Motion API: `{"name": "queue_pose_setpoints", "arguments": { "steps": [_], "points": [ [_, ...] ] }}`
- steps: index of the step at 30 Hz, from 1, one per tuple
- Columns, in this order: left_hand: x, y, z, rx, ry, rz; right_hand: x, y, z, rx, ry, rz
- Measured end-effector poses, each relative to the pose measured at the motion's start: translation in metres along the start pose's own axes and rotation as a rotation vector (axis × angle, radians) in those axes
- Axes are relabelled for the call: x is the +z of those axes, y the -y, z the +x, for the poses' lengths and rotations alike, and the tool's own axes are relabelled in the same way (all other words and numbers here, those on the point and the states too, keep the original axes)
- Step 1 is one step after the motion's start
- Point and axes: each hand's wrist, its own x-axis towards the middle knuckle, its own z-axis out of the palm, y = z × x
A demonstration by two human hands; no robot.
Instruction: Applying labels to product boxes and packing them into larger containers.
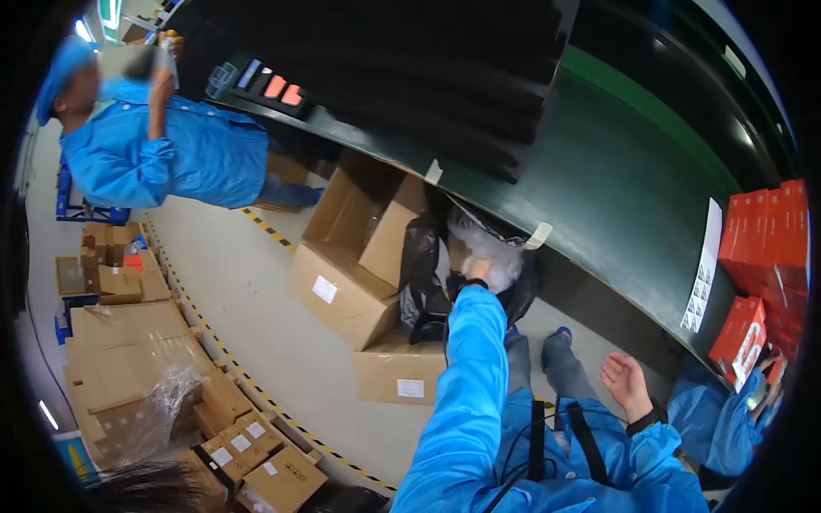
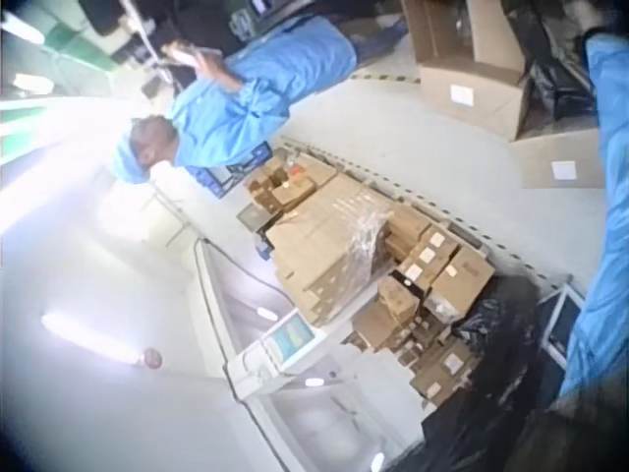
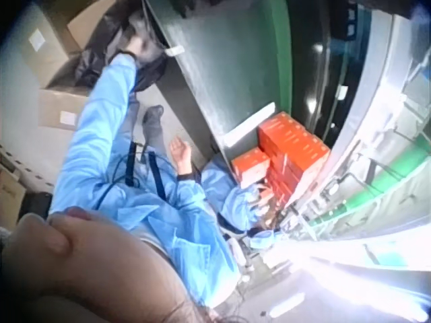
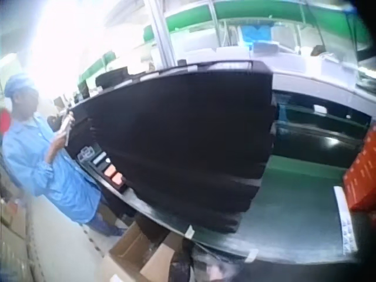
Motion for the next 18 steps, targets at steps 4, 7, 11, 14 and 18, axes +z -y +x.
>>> {"name": "queue_pose_setpoints", "arguments": {
  "steps": [4,7,11,14,18],
  "points": [
    [0.074,0.011,0.11,-0.012,-0.446,-0.898,-0.008,-0.02,-0.001,0.057,-0.118,0.017],
    [0.077,-0.058,0.1,0.332,-0.495,-1.082,-0.019,-0.04,-0.004,0.111,-0.108,0.063],
    [0.033,-0.067,-0.004,0.463,-0.705,-0.23,0.02,-0.066,0.012,0.187,-0.062,-0.023],
    [-0.009,-0.045,-0.092,0.565,-0.79,-0.358,0.037,-0.093,0.019,0.249,0.008,-0.083],
    [-0.002,0.052,-0.185,0.352,-0.845,-0.464,0.049,-0.143,0.047,0.35,0.173,-0.334]
  ]
}}
